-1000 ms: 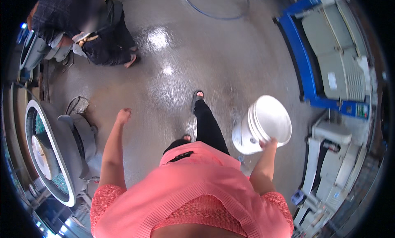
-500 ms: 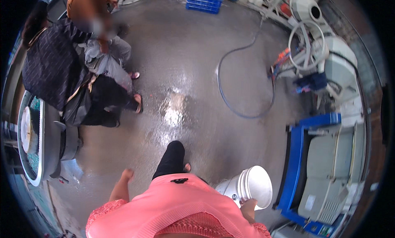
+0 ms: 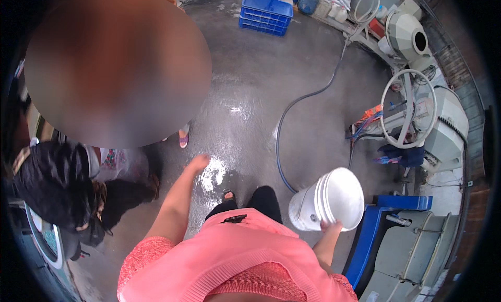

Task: The person carries a white bucket, pours its contents into another container, and then sits on the floor to sort small colorful items by hand. They pick out white pieces from a large pile of red and green items and place them into their left hand.

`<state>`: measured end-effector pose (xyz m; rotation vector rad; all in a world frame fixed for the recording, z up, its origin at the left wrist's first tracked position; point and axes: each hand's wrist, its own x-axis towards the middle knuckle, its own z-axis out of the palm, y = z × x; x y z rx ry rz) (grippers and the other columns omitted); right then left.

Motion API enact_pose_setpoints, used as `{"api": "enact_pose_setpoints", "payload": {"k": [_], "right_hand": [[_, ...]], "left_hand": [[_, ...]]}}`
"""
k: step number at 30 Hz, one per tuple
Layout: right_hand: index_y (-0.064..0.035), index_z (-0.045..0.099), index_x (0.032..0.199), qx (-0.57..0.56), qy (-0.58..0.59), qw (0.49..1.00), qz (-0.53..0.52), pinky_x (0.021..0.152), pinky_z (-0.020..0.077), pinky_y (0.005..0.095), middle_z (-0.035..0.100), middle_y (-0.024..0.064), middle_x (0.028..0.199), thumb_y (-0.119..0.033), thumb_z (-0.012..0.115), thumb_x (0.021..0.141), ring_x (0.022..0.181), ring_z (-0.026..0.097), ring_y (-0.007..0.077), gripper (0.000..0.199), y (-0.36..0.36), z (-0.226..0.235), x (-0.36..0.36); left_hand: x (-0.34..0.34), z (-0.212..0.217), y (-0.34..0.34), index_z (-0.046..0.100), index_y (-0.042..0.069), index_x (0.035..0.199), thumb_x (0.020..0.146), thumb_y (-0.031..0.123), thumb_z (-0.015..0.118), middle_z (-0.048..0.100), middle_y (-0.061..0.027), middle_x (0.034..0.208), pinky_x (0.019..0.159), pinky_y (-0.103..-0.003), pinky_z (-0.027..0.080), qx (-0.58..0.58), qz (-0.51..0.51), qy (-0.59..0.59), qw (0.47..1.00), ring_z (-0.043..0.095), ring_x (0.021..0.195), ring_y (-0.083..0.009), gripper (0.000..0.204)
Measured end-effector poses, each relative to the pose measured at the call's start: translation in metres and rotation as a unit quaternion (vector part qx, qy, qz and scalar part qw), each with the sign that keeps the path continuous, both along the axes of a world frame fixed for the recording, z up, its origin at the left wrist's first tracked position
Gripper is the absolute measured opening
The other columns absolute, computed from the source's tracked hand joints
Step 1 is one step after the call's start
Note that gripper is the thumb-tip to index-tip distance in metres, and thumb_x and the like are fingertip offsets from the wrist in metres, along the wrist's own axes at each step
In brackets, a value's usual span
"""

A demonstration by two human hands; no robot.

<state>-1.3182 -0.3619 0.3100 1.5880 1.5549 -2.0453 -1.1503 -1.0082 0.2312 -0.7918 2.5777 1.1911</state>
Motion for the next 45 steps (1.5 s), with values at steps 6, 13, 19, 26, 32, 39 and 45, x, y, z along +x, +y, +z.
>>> {"api": "enact_pose_setpoints", "payload": {"k": [6, 13, 19, 26, 32, 39, 45], "right_hand": [[-0.0038, 0.033, 0.124, -0.038, -0.026, 0.997, 0.066, 0.064, 0.0457, 0.0471, 0.043, 0.0214, 0.118, -0.04, 0.046, 0.075, 0.082, 0.053, 0.04, 0.063, -0.121, -0.027, -0.227], [-0.0096, 0.032, 0.127, -0.104, -0.013, 0.976, 0.191, 0.079, 0.0432, 0.0526, 0.037, 0.0192, 0.127, -0.036, 0.056, 0.07, 0.102, 0.045, 0.0407, 0.066, -0.31, -0.032, -0.487], [-0.0056, 0.032, 0.126, -0.137, 0.034, 0.943, 0.301, 0.081, 0.0432, 0.0547, 0.039, 0.0184, 0.127, -0.028, 0.052, 0.073, 0.112, 0.043, 0.0378, 0.06, -0.527, -0.015, -0.66], [-0.0012, 0.03, 0.125, -0.182, 0.021, 0.914, 0.363, 0.082, 0.0437, 0.0556, 0.038, 0.0216, 0.125, -0.023, 0.051, 0.077, 0.111, 0.044, 0.0386, 0.056, -0.811, 0.031, -0.78], [-0.0024, 0.034, 0.12, -0.237, 0.044, 0.896, 0.374, 0.079, 0.0475, 0.0574, 0.038, 0.0229, 0.116, -0.013, 0.061, 0.071, 0.102, 0.047, 0.0383, 0.057, -1.019, 0.077, -0.819], [-0.0038, 0.039, 0.117, -0.316, 0.04, 0.818, 0.479, 0.084, 0.0444, 0.0572, 0.047, 0.0203, 0.11, -0.012, 0.061, 0.07, 0.1, 0.05, 0.0368, 0.052, -1.221, 0.092, -0.89], [-0.0067, 0.021, 0.125, -0.262, 0.07, 0.683, 0.678, 0.08, 0.0462, 0.0507, 0.043, 0.0224, 0.115, -0.01, 0.06, 0.068, 0.096, 0.054, 0.0374, 0.069, -1.417, 0.088, -0.954]], "left_hand": [[-0.32, 0.146, -0.001, 0.057, 0.007, 0.108, 0.085, 0.029, 0.049, 0.061, -0.0141, 0.102, 0.082, -0.035, 0.044, 0.135, -0.124, 0.205, 0.961, 0.058, 0.095, -0.0263, 0.033], [-0.376, 0.007, -0.096, 0.06, 0.006, 0.102, 0.08, 0.025, 0.049, 0.06, -0.0191, 0.1, 0.084, -0.041, 0.044, 0.028, 0.061, -0.042, 0.997, 0.057, 0.096, -0.0338, 0.031], [-0.327, 0.002, -0.184, 0.061, 0.008, 0.105, 0.08, 0.02, 0.052, 0.063, -0.0143, 0.097, 0.078, -0.034, 0.047, 0.14, 0.318, -0.04, 0.937, 0.061, 0.087, -0.023, 0.029], [-0.447, 0.027, -0.352, 0.061, 0.005, 0.105, 0.083, 0.025, 0.052, 0.063, -0.0136, 0.091, 0.071, -0.029, 0.047, 0.177, 0.395, -0.066, 0.899, 0.061, 0.08, -0.0157, 0.03], [-0.661, 0.117, -0.552, 0.059, 0.009, 0.109, 0.085, 0.036, 0.049, 0.06, -0.013, 0.106, 0.088, -0.032, 0.041, 0.04, 0.315, 0.14, 0.938, 0.055, 0.103, -0.0247, 0.037], [-0.84, 0.241, -0.747, 0.016, -0.001, 0.137, 0.077, 0.059, 0.05, 0.018, -0.0173, 0.143, 0.106, -0.034, 0.016, 0.18, 0.394, 0.247, 0.867, 0.016, 0.132, -0.0267, 0.091], [-0.871, 0.214, -0.903, 0.013, 0.017, 0.14, 0.07, 0.06, 0.058, 0.016, -0.0108, 0.144, 0.097, -0.062, 0.015, 0.244, 0.521, 0.196, 0.794, 0.016, 0.131, -0.032, 0.094]]}}
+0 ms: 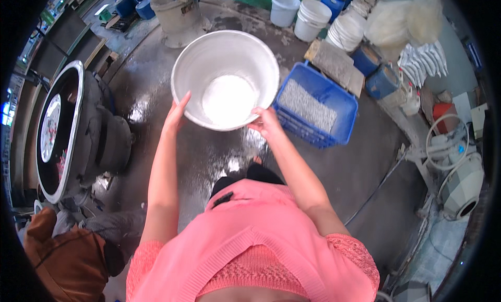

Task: The person carries a white bucket, pours its contents into another container, and then sits on the floor to sort small colorful items by hand. They pick out white pieces from a large pile of red and green items and place them into their left hand.

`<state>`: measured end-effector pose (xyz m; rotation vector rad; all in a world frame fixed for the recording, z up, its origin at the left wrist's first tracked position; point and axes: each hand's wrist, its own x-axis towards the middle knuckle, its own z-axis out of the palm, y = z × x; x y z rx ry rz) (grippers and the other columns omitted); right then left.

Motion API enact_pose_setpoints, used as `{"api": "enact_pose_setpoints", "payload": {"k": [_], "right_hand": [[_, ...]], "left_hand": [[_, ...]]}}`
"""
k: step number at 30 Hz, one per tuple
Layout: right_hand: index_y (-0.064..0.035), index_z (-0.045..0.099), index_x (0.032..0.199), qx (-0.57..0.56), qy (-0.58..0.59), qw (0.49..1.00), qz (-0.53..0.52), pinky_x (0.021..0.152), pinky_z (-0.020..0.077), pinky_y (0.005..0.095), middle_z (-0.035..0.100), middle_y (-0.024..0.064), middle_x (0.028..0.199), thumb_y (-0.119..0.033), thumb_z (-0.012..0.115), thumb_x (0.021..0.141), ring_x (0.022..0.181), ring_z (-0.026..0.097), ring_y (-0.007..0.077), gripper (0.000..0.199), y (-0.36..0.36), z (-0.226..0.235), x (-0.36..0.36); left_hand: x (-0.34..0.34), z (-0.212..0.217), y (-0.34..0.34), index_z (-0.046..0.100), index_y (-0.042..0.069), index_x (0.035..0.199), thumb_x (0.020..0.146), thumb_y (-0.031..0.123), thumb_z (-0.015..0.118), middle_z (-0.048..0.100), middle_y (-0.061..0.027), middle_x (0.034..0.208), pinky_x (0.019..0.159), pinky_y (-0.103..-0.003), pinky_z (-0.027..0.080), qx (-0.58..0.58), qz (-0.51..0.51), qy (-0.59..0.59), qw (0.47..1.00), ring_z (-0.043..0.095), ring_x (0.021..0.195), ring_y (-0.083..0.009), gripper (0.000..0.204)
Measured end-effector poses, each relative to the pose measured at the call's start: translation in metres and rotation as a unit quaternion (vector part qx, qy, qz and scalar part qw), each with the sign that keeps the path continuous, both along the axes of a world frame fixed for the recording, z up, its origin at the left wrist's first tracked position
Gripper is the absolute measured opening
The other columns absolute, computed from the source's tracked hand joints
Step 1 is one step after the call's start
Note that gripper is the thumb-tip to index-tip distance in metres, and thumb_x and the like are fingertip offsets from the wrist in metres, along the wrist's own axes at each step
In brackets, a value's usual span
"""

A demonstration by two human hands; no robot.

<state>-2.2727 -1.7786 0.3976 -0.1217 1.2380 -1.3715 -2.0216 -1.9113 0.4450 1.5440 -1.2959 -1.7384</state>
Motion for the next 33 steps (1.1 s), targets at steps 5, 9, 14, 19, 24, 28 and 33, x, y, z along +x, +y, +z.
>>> {"api": "enact_pose_setpoints", "payload": {"k": [5, 9, 14, 19, 24, 28, 33], "right_hand": [[-0.0077, 0.014, 0.129, 0.0, 0.064, 0.995, 0.08, 0.079, 0.045, 0.0504, 0.042, 0.0229, 0.118, -0.01, 0.058, 0.067, 0.104, 0.049, 0.0366, 0.076, -0.15, 0.032, -0.029], [-0.0089, 0.016, 0.132, -0.017, 0.091, 0.987, 0.131, 0.081, 0.0431, 0.0516, 0.042, 0.022, 0.121, -0.011, 0.057, 0.066, 0.108, 0.047, 0.0357, 0.078, -0.265, 0.032, -0.072], [-0.0128, 0.03, 0.129, 0.003, 0.137, 0.985, 0.107, 0.074, 0.0441, 0.0451, 0.052, 0.0107, 0.112, -0.016, 0.058, 0.068, 0.099, 0.054, 0.0268, 0.068, -0.374, 0.015, -0.156], [-0.0118, 0.032, 0.133, 0.031, 0.133, 0.991, -0.002, 0.093, 0.0336, 0.037, 0.045, 0.0111, 0.126, -0.015, 0.061, 0.063, 0.116, 0.04, 0.0253, 0.076, -0.423, 0.052, -0.257], [-0.0104, 0.013, 0.14, -0.054, 0.112, 0.981, -0.15, 0.099, 0.0266, 0.0345, 0.033, 0.0118, 0.136, -0.014, 0.061, 0.067, 0.124, 0.032, 0.025, 0.088, -0.477, 0.034, -0.371], [-0.011, 0.007, 0.14, -0.096, 0.078, 0.971, -0.206, 0.101, 0.0245, 0.0344, 0.026, 0.0104, 0.14, -0.017, 0.063, 0.069, 0.127, 0.027, 0.0236, 0.091, -0.517, 0.019, -0.454], [-0.0319, 0.005, 0.139, -0.059, 0.081, 0.982, -0.158, 0.082, 0.0369, 0.0524, 0.035, 0.0087, 0.133, -0.022, 0.063, 0.07, 0.12, 0.034, 0.0283, 0.091, -0.589, 0.033, -0.553]], "left_hand": [[0.003, -0.039, -0.094, 0.03, 0.008, 0.133, 0.079, 0.049, 0.052, 0.044, -0.0134, 0.128, 0.091, -0.053, 0.033, 0.037, 0.107, -0.014, 0.993, 0.043, 0.115, -0.0287, 0.071], [-0.028, -0.043, -0.173, 0.035, 0.004, 0.129, 0.081, 0.034, 0.052, 0.05, -0.0149, 0.12, 0.079, -0.044, 0.042, 0.062, 0.134, -0.049, 0.988, 0.052, 0.103, -0.027, 0.059], [-0.132, -0.038, -0.294, 0.037, 0.003, 0.127, 0.081, 0.019, 0.05, 0.052, -0.0141, 0.116, 0.08, -0.038, 0.044, -0.018, 0.168, 0.019, 0.985, 0.052, 0.102, -0.0242, 0.05], [-0.261, -0.04, -0.408, 0.036, 0.002, 0.126, 0.081, 0.012, 0.048, 0.053, -0.0165, 0.113, 0.071, -0.037, 0.051, -0.026, 0.079, 0.059, 0.995, 0.057, 0.095, -0.0268, 0.048], [-0.407, -0.039, -0.501, 0.04, -0.001, 0.121, 0.082, 0.015, 0.05, 0.055, -0.016, 0.11, 0.069, -0.038, 0.051, 0.0, -0.017, 0.039, 0.999, 0.059, 0.091, -0.026, 0.043], [-0.506, -0.056, -0.549, 0.043, 0.002, 0.12, 0.082, 0.014, 0.051, 0.058, -0.0145, 0.102, 0.05, -0.029, 0.049, 0.012, -0.033, 0.022, 0.999, 0.06, 0.078, -0.0213, 0.041], [-0.604, -0.041, -0.627, 0.046, -0.003, 0.115, 0.083, 0.013, 0.051, 0.06, -0.0143, 0.096, 0.046, -0.026, 0.048, 0.032, -0.039, 0.028, 0.998, 0.061, 0.069, -0.0199, 0.036]]}}
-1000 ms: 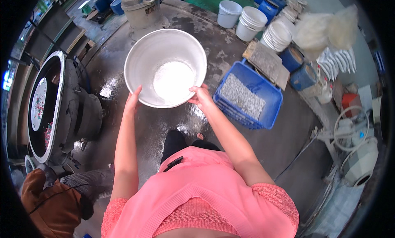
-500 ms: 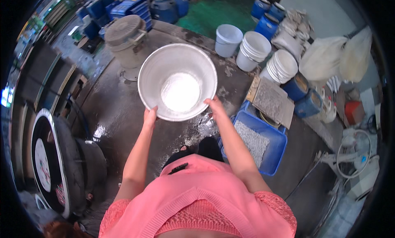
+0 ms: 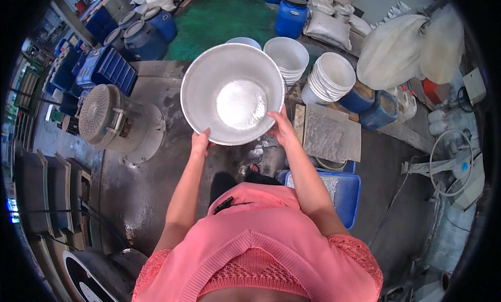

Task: The person carries a white bucket, pours its contents into another container, and then sits on the floor to sort small colorful items by hand. They pick out white pieces from a large pile of red and green items and place them into their left hand.

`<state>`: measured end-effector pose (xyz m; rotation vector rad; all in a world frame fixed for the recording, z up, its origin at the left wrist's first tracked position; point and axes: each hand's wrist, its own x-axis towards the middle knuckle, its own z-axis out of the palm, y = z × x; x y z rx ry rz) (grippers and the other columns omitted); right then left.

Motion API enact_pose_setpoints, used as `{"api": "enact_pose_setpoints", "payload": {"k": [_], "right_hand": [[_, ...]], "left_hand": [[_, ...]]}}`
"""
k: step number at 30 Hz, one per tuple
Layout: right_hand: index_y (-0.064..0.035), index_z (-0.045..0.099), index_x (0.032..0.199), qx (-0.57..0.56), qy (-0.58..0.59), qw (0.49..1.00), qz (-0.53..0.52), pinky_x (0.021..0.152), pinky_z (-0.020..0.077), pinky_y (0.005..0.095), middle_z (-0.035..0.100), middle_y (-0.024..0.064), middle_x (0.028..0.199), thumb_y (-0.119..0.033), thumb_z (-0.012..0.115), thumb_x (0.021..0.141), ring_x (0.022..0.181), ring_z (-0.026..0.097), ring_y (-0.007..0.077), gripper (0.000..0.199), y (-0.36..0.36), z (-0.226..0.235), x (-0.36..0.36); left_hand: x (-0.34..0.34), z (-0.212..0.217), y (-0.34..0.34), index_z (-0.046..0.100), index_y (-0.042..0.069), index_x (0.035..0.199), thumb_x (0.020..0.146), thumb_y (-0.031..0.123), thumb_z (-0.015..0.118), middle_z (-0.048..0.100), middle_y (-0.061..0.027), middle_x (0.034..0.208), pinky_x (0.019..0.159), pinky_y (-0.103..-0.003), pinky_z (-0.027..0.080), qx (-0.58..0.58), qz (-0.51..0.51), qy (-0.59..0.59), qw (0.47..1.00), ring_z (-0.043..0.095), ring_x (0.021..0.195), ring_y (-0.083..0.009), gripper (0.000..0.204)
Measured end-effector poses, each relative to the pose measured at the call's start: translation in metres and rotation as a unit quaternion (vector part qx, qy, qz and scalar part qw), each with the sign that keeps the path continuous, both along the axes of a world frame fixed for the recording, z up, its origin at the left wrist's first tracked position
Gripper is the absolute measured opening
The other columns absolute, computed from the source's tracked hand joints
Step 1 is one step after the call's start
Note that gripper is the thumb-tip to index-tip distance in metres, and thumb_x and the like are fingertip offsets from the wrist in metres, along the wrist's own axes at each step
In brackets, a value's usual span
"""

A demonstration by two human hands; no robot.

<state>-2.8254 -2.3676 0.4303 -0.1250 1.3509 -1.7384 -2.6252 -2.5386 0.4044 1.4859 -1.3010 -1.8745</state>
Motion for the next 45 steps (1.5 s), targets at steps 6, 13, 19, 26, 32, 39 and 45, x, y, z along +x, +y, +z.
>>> {"api": "enact_pose_setpoints", "payload": {"k": [6, 13, 19, 26, 32, 39, 45], "right_hand": [[-0.0254, 0.011, 0.14, 0.022, 0.039, 0.999, -0.014, 0.072, 0.0457, 0.0402, 0.046, 0.0073, 0.121, -0.015, 0.065, 0.068, 0.103, 0.05, 0.0221, 0.09, -0.081, 0.023, -0.093], [-0.0175, 0.014, 0.141, 0.038, 0.072, 0.982, -0.168, 0.075, 0.0472, 0.0372, 0.045, 0.0092, 0.124, -0.009, 0.063, 0.067, 0.1, 0.053, 0.0212, 0.089, -0.139, 0.021, -0.208], [-0.0111, 0.028, 0.135, 0.088, 0.093, 0.948, -0.29, 0.075, 0.0488, 0.0327, 0.047, 0.0128, 0.12, -0.002, 0.052, 0.072, 0.099, 0.054, 0.0227, 0.068, -0.148, 0.031, -0.29], [-0.0097, 0.037, 0.128, 0.129, 0.048, 0.916, -0.377, 0.07, 0.049, 0.0349, 0.051, 0.0115, 0.114, -0.005, 0.053, 0.073, 0.097, 0.054, 0.024, 0.057, -0.156, -0.029, -0.359], [0.0008, 0.048, 0.108, 0.28, 0.0, 0.896, -0.344, 0.052, 0.0535, 0.0296, 0.059, 0.0099, 0.086, -0.008, 0.056, 0.075, 0.066, 0.06, 0.0188, 0.035, -0.174, -0.093, -0.415], [-0.0073, 0.048, 0.109, 0.325, -0.128, 0.872, -0.342, 0.059, 0.0538, 0.0349, 0.058, 0.0093, 0.089, -0.005, 0.06, 0.071, 0.073, 0.057, 0.0145, 0.04, -0.18, -0.202, -0.459], [-0.0038, 0.039, 0.125, 0.529, 0.114, 0.809, -0.229, 0.084, 0.0427, 0.042, 0.054, 0.0155, 0.106, -0.013, 0.066, 0.07, 0.096, 0.051, 0.0296, 0.062, -0.145, -0.312, -0.428]], "left_hand": [[-0.093, 0.008, -0.085, 0.046, -0.004, 0.115, 0.081, 0.01, 0.051, 0.06, -0.015, 0.097, 0.048, -0.027, 0.049, 0.01, 0.001, 0.005, 1.0, 0.061, 0.074, -0.0208, 0.037], [-0.256, -0.011, -0.184, 0.049, -0.003, 0.111, 0.08, 0.011, 0.054, 0.06, -0.0135, 0.097, 0.054, -0.028, 0.048, 0.03, -0.12, 0.007, 0.992, 0.06, 0.076, -0.0199, 0.034], [-0.403, -0.012, -0.225, 0.044, -0.006, 0.118, 0.078, 0.007, 0.053, 0.056, -0.0168, 0.107, 0.071, -0.034, 0.049, 0.029, -0.245, 0.068, 0.967, 0.058, 0.091, -0.0253, 0.043], [-0.522, -0.06, -0.253, 0.039, -0.002, 0.124, 0.072, 0.004, 0.053, 0.055, -0.0193, 0.11, 0.076, -0.036, 0.049, -0.022, -0.33, 0.029, 0.943, 0.056, 0.098, -0.028, 0.054], [-0.578, -0.111, -0.271, 0.043, 0.003, 0.123, 0.073, 0.01, 0.056, 0.058, -0.0168, 0.105, 0.077, -0.035, 0.047, -0.143, -0.365, -0.108, 0.914, 0.058, 0.091, -0.0251, 0.052], [-0.619, -0.203, -0.286, 0.038, 0.004, 0.127, 0.08, 0.028, 0.06, 0.049, -0.0221, 0.12, 0.094, -0.037, 0.037, -0.127, -0.411, -0.053, 0.901, 0.048, 0.111, -0.0328, 0.058], [-0.537, -0.329, -0.393, 0.031, 0.0, 0.13, 0.079, 0.037, 0.06, 0.039, -0.0233, 0.128, 0.099, -0.038, 0.031, -0.209, -0.274, -0.275, 0.897, 0.04, 0.118, -0.0348, 0.07]]}}
